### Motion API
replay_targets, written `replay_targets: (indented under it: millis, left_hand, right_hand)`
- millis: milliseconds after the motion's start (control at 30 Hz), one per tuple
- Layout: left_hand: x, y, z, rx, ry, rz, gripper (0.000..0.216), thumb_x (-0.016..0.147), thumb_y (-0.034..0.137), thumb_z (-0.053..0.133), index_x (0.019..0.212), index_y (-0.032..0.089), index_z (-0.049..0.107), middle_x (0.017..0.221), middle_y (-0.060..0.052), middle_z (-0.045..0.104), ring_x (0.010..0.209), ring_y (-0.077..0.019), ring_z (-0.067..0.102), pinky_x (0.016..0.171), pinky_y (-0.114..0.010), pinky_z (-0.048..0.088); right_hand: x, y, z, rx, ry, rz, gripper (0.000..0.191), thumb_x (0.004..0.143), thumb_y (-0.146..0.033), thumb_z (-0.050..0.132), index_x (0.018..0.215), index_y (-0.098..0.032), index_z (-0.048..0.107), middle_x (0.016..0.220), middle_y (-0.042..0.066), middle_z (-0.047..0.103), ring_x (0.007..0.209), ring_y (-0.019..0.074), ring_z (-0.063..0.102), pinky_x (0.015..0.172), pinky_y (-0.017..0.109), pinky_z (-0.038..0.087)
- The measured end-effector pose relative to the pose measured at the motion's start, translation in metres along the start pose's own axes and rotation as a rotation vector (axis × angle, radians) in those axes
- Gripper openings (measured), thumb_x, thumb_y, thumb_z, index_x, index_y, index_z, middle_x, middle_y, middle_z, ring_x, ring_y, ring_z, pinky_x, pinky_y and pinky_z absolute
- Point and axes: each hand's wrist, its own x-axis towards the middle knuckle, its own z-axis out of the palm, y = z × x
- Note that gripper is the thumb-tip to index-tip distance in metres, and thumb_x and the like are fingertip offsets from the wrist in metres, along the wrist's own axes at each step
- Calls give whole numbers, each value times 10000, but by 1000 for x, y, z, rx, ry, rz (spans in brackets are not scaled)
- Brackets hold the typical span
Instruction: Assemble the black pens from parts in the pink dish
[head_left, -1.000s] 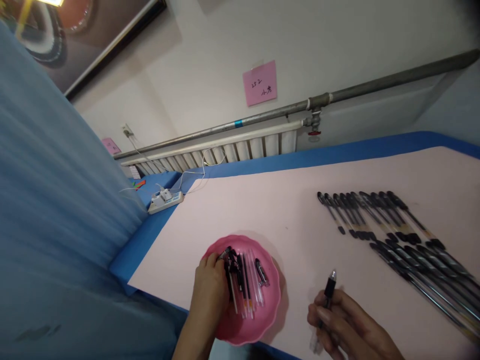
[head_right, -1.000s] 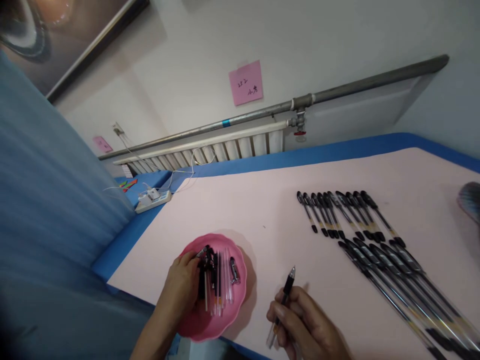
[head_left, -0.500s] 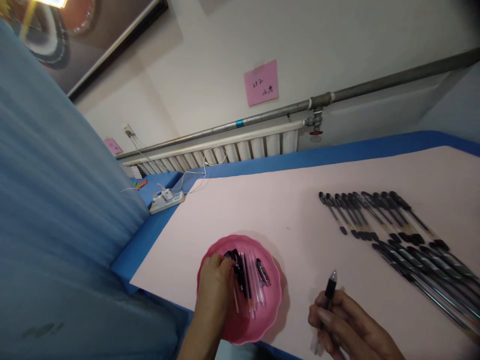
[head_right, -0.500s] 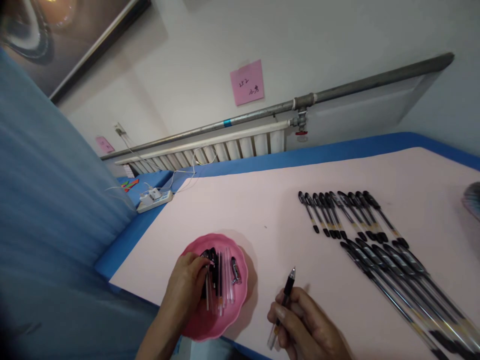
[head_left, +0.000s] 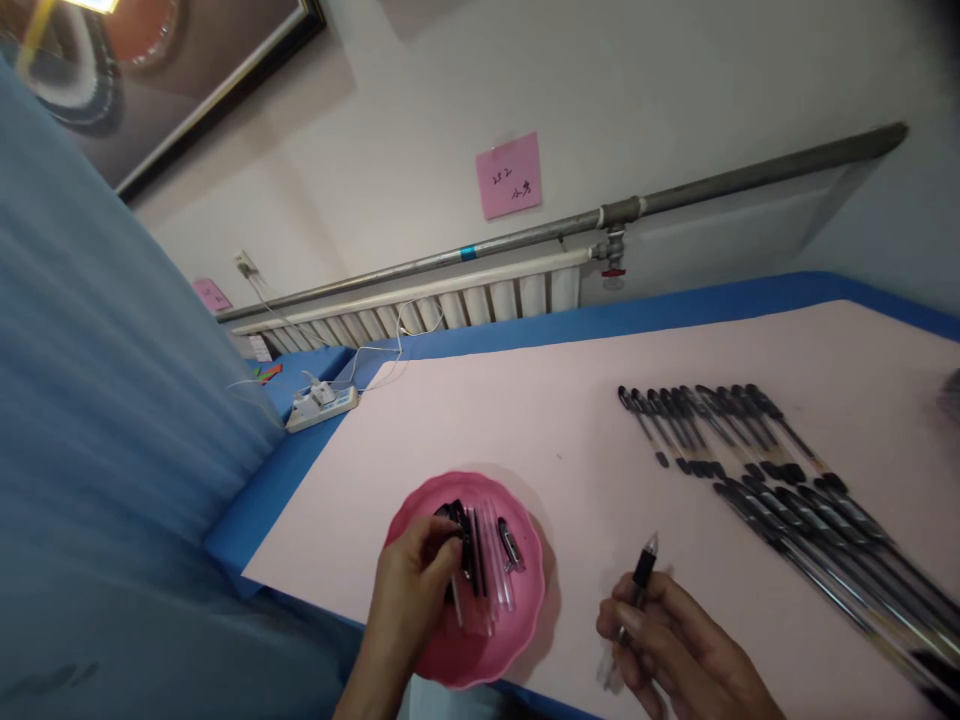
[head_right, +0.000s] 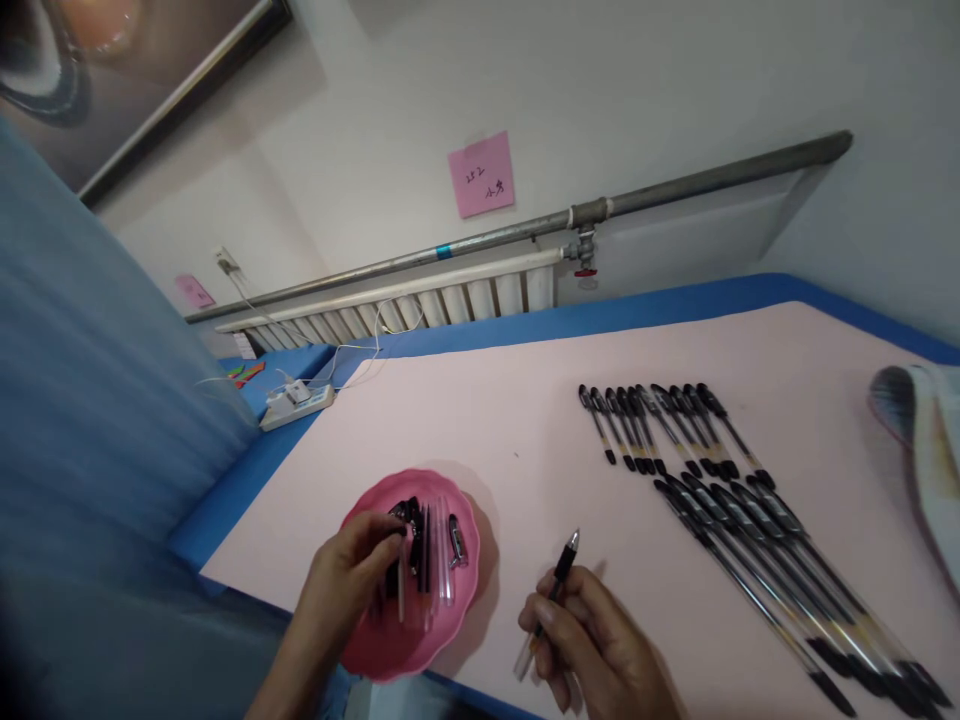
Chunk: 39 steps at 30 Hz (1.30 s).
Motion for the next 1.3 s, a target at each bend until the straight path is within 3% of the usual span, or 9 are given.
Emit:
replay_targets:
  millis: [133, 333, 567, 767, 900, 1033, 1100, 1167, 1300]
  left_hand:
    - [-26, 9, 15, -801, -215, -193, 202, 639, 288, 758, 762, 159, 663, 599, 2, 674, 554, -110, 589, 573, -219, 445]
    - [-48, 27, 39, -1130, -410, -309, 251, 546, 257, 863, 697, 153, 692, 623, -28, 718, 511, -113, 639, 533, -218, 477]
    - [-51, 23, 43, -1137, -467, -310, 288, 524, 273, 881, 687, 143, 684, 623, -38, 726, 523, -125, 655, 532, -226, 489]
    - [-53, 19, 43, -1046, -432, -250, 297, 552, 317, 863, 691, 129, 680, 623, -46, 721, 502, -125, 643, 521, -226, 473]
    - [-57, 18, 43, -948, -354, -197, 263, 576, 330, 843, 684, 152, 682, 614, -31, 713, 528, -131, 636, 554, -239, 467]
    - [-60, 22, 43, -740, -175, 12, 230, 630, 374, 797, 712, 180, 705, 685, -18, 687, 672, -132, 607, 654, -234, 447]
    - [-61, 27, 43, -741, -147, 27, 313, 613, 422, 797, 805, 197, 695, 728, -12, 674, 681, -138, 593, 641, -238, 448]
    - [-61, 32, 42, -740, -231, -74, 370, 666, 523, 725, 817, 193, 651, 600, 10, 630, 542, -118, 549, 532, -221, 418]
    - [-61, 37, 42, -633, -439, -211, 479, 778, 629, 534, 589, 191, 495, 389, 54, 461, 344, -62, 370, 379, -191, 234]
  right_hand:
    - [-7, -13, 9, 354, 5, 52, 249, 667, -370, 795, 755, -224, 613, 711, 26, 708, 536, 164, 579, 414, 240, 412]
    - [-18, -32, 19, 489, -89, -50, 169, 697, -335, 786, 776, -245, 667, 767, 28, 728, 580, 177, 613, 451, 265, 456]
    - [-21, -29, 16, 496, -87, -35, 180, 690, -318, 793, 768, -234, 654, 750, 28, 725, 579, 178, 627, 436, 251, 455]
    - [-27, -31, 16, 227, -66, -158, 176, 748, -383, 736, 781, -222, 673, 771, 35, 723, 580, 173, 622, 480, 274, 487]
    - [-26, -30, 19, 298, -55, -99, 164, 730, -348, 755, 774, -225, 655, 751, 29, 721, 581, 176, 613, 441, 256, 482]
    - [-22, -26, 19, 419, -12, -42, 183, 701, -315, 785, 757, -213, 643, 725, 35, 719, 586, 169, 604, 418, 229, 459]
    - [-21, -24, 19, 416, 13, -38, 203, 692, -328, 793, 750, -210, 638, 724, 42, 719, 592, 178, 610, 412, 232, 451]
    - [-22, -24, 19, 392, 24, -54, 215, 693, -346, 791, 752, -211, 635, 735, 46, 719, 593, 189, 619, 417, 248, 454]
    - [-27, -27, 21, 368, 11, -99, 215, 691, -357, 794, 762, -217, 647, 741, 37, 724, 578, 183, 624, 435, 256, 469]
